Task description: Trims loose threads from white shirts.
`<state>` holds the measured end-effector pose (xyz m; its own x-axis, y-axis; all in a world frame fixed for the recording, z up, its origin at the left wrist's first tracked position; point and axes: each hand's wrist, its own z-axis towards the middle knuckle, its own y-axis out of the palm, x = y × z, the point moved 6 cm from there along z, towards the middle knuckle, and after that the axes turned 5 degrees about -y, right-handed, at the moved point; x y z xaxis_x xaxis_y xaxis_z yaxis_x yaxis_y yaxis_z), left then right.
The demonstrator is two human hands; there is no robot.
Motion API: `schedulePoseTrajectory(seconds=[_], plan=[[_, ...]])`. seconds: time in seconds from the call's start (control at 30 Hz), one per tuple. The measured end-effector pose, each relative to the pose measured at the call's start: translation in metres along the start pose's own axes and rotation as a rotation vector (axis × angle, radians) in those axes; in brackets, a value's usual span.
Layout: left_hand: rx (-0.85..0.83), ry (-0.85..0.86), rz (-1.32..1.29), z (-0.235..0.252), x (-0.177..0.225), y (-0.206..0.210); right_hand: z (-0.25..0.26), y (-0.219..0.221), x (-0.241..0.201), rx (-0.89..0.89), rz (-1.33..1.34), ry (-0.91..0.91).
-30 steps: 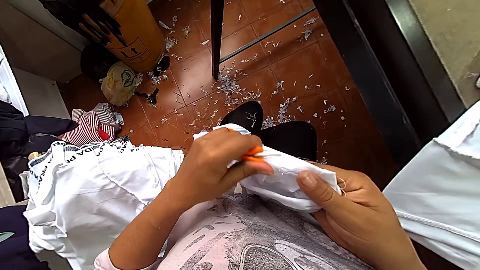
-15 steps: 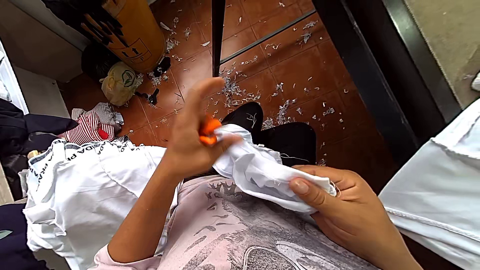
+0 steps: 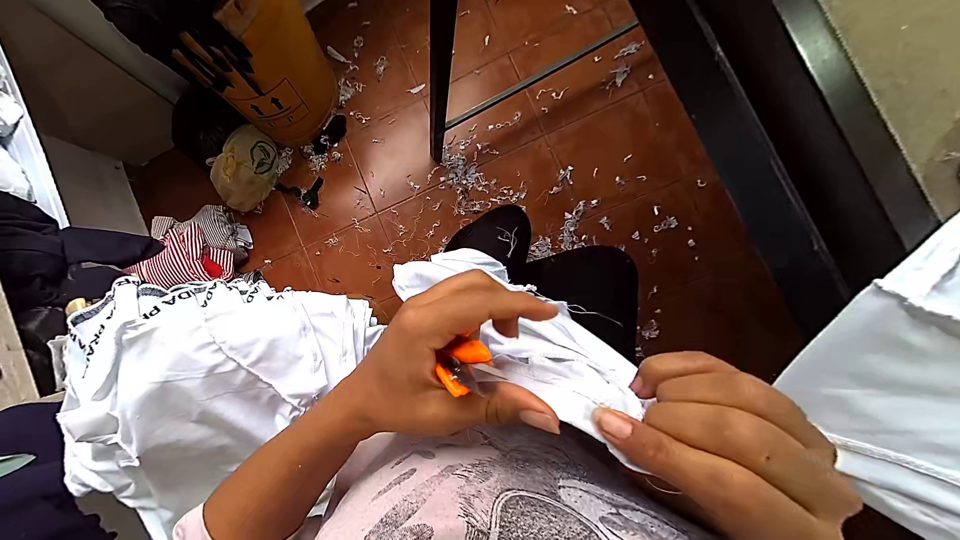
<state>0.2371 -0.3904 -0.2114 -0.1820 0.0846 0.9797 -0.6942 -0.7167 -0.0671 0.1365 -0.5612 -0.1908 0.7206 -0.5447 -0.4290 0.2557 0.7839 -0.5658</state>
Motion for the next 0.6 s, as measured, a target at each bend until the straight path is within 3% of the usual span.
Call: schedulePoseTrajectory(seconds=[0.17,0.33,0.43,0.6], plan=[[-0.005,0.074,0.021,0.005,0.001,0.015,0.002,0.0,0.001,-0.023,0.022,-0.003],[0.12,0.089,0.164,0.01,0.001,-0.003,0.003,0.003,0.003,-0.029,0.011,-0.024],[0.098,0.079,0.146,0.013,0.001,0.002,0.002,0.009,0.006,-0.011,0.071,-0.044],[0.069,0.028,0.092,0.022,-0.004,0.011,0.011,0.02,0.003,-0.149,0.201,-0.118]])
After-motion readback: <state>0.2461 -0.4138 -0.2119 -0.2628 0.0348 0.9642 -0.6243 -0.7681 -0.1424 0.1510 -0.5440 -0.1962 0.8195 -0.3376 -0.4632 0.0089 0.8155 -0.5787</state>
